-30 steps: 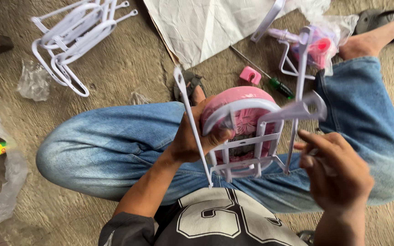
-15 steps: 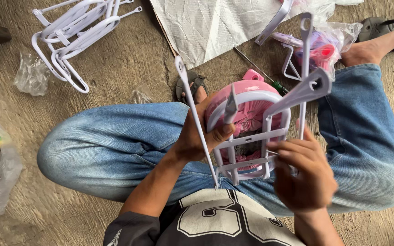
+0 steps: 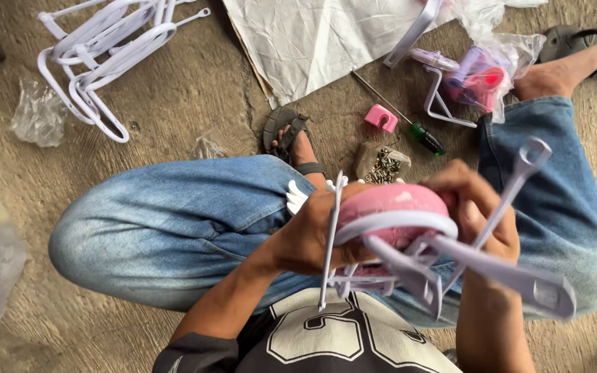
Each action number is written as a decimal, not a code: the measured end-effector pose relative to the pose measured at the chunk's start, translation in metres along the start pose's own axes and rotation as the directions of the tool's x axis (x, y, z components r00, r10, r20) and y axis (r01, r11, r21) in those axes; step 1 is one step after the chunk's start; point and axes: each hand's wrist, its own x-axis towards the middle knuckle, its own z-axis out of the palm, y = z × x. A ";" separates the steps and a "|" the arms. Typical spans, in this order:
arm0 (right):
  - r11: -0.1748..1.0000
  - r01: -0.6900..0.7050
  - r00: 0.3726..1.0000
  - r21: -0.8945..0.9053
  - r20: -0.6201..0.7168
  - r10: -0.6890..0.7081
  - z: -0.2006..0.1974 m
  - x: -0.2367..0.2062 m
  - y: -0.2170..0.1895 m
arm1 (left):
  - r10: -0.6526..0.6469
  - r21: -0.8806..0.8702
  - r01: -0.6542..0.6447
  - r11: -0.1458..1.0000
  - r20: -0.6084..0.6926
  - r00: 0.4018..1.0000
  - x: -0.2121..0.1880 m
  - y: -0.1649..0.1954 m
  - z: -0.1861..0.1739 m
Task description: The person sits on the floor assembling a small pink and white children's chair. They pick screws from a container, align the seat and backrest with the metal frame, thread screws by hand into the mounting holes, and tighten them using a screwdriver, turning the chair over to reach different sides.
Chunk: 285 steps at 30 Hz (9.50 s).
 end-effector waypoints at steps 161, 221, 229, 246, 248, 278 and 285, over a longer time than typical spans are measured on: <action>0.984 -0.143 0.966 0.105 -0.201 0.162 0.030 -0.025 -0.019 | -0.268 -0.619 0.307 0.723 0.157 0.950 -0.010 -0.009 0.030; 0.959 -0.236 0.939 0.157 -0.219 0.267 0.034 -0.025 -0.037 | -0.245 -0.473 0.257 0.843 0.087 0.966 -0.012 -0.007 0.028; 0.976 -0.157 0.975 0.151 -0.131 0.178 0.026 -0.025 -0.023 | -0.191 -0.391 0.183 0.902 0.018 0.981 -0.011 -0.007 0.027; 0.936 -0.248 0.943 0.249 -0.162 0.292 0.030 -0.024 -0.026 | -0.170 -0.214 0.159 0.964 -0.037 0.985 -0.014 -0.011 0.027; 0.942 -0.235 0.952 0.240 -0.141 0.273 0.031 -0.023 -0.025 | -0.184 -0.270 0.169 0.948 -0.030 0.983 -0.014 -0.012 0.027; 0.978 -0.190 0.976 -0.082 -0.120 0.180 0.024 -0.015 -0.028 | -0.294 -0.576 0.268 0.772 0.050 0.954 -0.012 -0.007 0.029; 0.979 -0.193 0.979 -0.071 -0.083 0.187 0.016 -0.014 -0.019 | -0.313 -0.566 0.277 0.776 0.034 0.949 -0.013 -0.005 0.027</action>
